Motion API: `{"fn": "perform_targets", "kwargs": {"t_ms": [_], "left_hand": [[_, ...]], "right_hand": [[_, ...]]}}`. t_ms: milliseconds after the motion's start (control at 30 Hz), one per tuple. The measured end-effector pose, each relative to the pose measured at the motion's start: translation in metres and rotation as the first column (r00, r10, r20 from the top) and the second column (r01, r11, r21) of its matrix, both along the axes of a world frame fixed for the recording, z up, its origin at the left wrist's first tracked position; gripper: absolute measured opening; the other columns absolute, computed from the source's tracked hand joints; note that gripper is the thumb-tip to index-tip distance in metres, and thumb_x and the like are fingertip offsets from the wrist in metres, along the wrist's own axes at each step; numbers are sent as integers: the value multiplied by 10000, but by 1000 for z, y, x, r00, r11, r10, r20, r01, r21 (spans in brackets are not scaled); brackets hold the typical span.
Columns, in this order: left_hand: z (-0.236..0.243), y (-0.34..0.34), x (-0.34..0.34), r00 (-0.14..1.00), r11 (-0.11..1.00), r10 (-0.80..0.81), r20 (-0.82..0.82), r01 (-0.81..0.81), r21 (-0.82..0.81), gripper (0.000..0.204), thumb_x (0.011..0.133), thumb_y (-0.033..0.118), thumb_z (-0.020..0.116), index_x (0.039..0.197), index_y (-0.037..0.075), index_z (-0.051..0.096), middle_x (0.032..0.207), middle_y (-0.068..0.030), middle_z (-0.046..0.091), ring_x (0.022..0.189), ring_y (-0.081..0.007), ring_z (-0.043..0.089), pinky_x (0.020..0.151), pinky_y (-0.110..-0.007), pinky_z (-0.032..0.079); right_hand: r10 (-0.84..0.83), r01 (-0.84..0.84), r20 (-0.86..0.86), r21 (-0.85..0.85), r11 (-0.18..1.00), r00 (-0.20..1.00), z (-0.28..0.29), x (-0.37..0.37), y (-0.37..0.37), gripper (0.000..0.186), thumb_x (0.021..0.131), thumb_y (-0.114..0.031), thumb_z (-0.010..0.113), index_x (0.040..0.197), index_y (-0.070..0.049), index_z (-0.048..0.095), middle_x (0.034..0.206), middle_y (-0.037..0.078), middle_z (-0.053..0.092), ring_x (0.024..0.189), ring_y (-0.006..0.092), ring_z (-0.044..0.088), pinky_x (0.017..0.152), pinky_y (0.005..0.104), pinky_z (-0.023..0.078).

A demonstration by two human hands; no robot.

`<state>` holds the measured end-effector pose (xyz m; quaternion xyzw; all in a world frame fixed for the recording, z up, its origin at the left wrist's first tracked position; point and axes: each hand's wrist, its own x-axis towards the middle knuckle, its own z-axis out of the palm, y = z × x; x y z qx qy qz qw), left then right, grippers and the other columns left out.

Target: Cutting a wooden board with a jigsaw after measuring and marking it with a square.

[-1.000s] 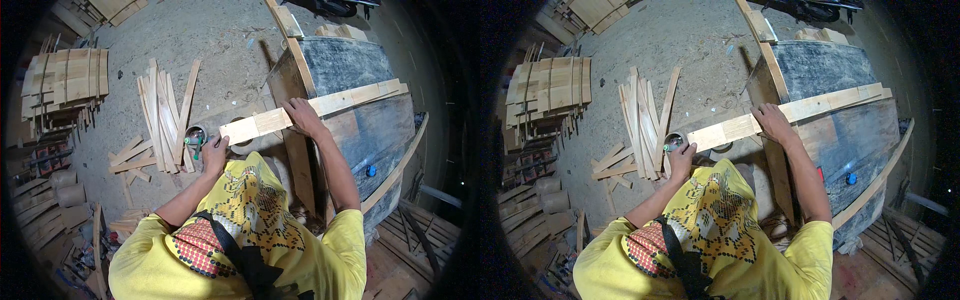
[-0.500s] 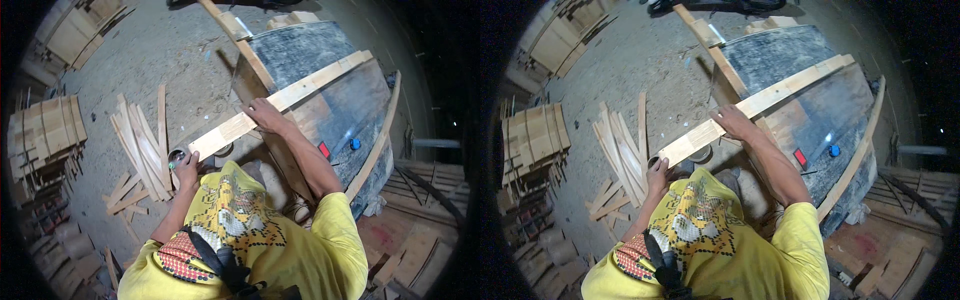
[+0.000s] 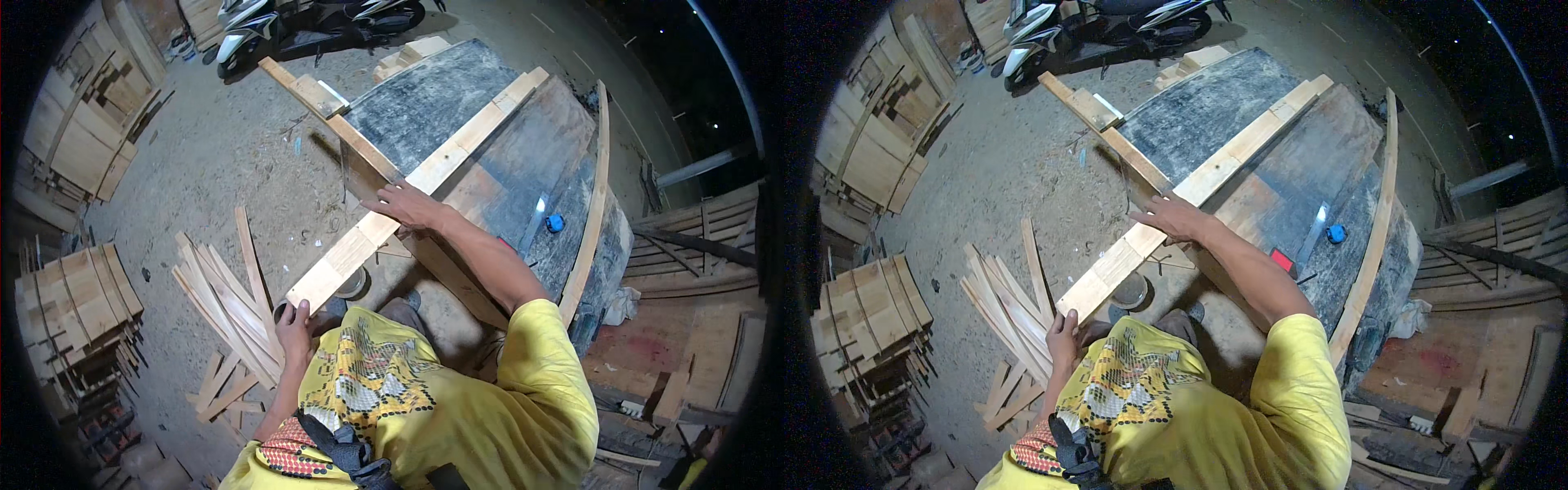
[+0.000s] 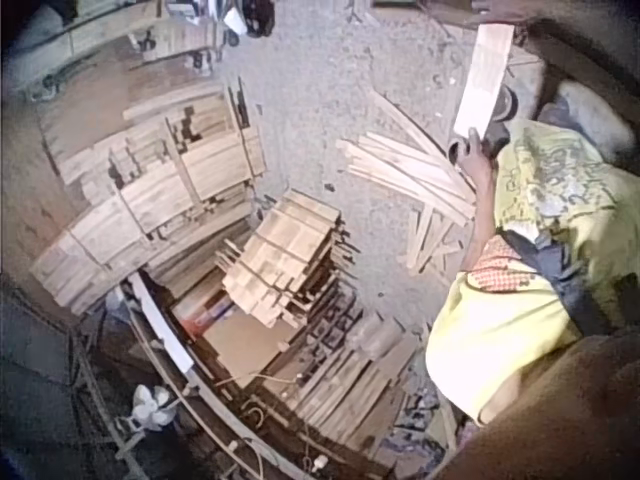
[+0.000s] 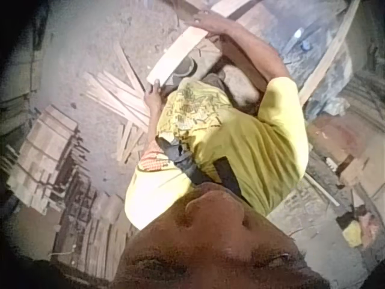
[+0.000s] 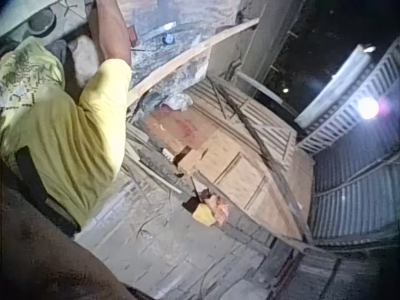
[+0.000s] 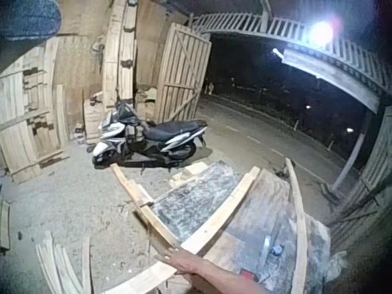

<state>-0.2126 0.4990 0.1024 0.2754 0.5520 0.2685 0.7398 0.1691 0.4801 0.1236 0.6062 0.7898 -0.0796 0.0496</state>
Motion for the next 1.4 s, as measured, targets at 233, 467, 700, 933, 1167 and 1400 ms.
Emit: {"fn": "perform_targets", "kwargs": {"t_ms": [233, 467, 700, 933, 1167, 1400], "left_hand": [[17, 23, -8, 1000, 996, -1, 1, 1, 85, 450, 929, 180, 693, 1306, -33, 569, 1100, -76, 649, 863, -150, 617, 716, -287, 546], [-21, 40, -3, 995, 995, 97, -25, -97, 0, 505, 915, 156, 714, 1338, -56, 538, 977, -38, 657, 759, -127, 590, 693, -279, 527], [-54, 61, 1, 994, 996, 88, -70, -86, 31, 458, 943, 205, 681, 1301, -53, 561, 1096, -91, 652, 885, -193, 644, 747, -332, 556], [-30, 68, 0, 998, 996, 46, -39, -42, 81, 423, 945, 189, 675, 1287, -45, 588, 1034, -72, 656, 864, -169, 631, 741, -310, 557], [-21, 83, 2, 997, 976, -14, 70, -1, 218, 230, 941, 199, 691, 1009, -15, 643, 810, 26, 558, 571, -58, 421, 613, -241, 480], [-62, 86, -2, 999, 998, 29, -43, -26, 54, 553, 932, 250, 698, 1358, -56, 521, 1137, -83, 609, 940, -201, 606, 822, -381, 552]], "right_hand": [[-77, 78, -55, 24, 997, 996, 16, -4, 15, 534, 948, -101, 455, 1475, -171, 402, 1111, 132, 552, 1091, 313, 553, 1013, 520, 396], [-70, 71, -36, 25, 997, 997, -18, -4, 32, 504, 869, -86, 594, 1358, -147, 490, 1130, 135, 575, 1152, 315, 552, 957, 520, 439], [-5, 5, -29, 3, 1000, 1000, -49, 3, 58, 386, 890, -180, 563, 1267, -107, 519, 1355, 195, 496, 1200, 343, 535, 942, 530, 451], [-73, 85, -79, 166, 982, 994, -39, -2, 53, 393, 864, -148, 587, 1254, -114, 542, 1099, 156, 561, 1137, 340, 550, 937, 533, 432], [-88, 92, -28, 290, 953, 996, -38, -4, 58, 544, 785, -99, 679, 1305, -127, 522, 1233, 171, 534, 1197, 336, 525, 997, 527, 408], [-54, 55, -12, 91, 994, 998, -41, -1, 62, 691, 735, -191, 778, 1359, -143, 486, 1245, 165, 536, 1221, 323, 514, 996, 513, 411]]}}
